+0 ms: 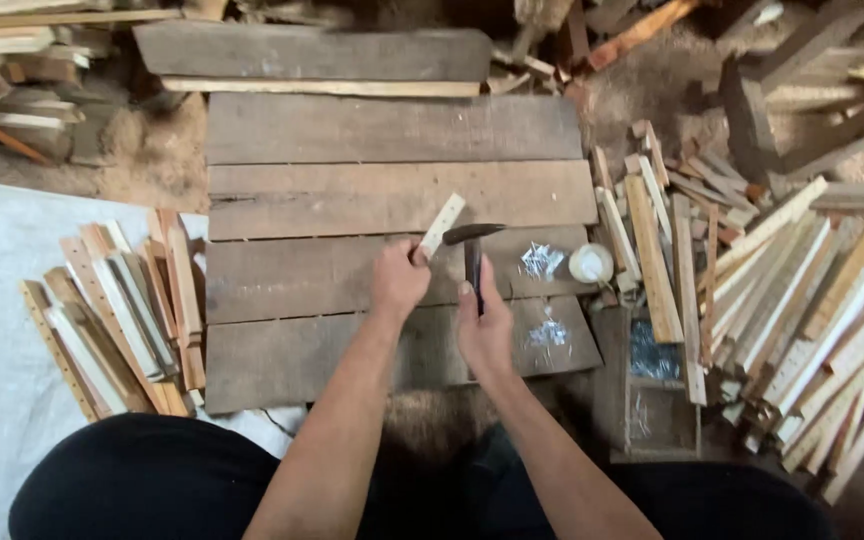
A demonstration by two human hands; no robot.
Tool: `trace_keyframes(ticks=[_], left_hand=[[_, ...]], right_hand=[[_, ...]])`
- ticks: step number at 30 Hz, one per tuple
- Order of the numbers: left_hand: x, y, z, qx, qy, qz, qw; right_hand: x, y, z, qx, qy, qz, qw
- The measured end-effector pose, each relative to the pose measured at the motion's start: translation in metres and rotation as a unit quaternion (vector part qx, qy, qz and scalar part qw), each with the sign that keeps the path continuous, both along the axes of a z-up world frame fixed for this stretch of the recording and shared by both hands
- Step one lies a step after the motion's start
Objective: Assembling small wooden frames by gluing and nailing slats together
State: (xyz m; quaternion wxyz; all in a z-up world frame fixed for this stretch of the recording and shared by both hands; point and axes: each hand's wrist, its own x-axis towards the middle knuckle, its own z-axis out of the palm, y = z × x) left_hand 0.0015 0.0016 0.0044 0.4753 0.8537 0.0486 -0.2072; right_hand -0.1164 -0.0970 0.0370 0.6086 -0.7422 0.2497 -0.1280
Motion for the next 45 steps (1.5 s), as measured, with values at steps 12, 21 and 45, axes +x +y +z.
trace_keyframes(ticks=[12, 21, 45], left_hand=[[0.009, 0.006, -0.037, -0.286, 0.02, 0.318, 0.904], [-0.026, 0.031, 0.115, -0.113, 0.007, 0.32, 0.941], [-0.05, -0.017, 0.01, 0.333, -0.134, -0.206, 0.91]], right_hand=[[-0.019, -0.036, 0.013, -0.202, 0.23, 0.121, 0.944], [0.001, -0.022, 0.006, 0.212, 0.145, 0.106, 0.961], [0.011, -0.168, -0.097, -0.224, 0.327, -0.074, 0.915]])
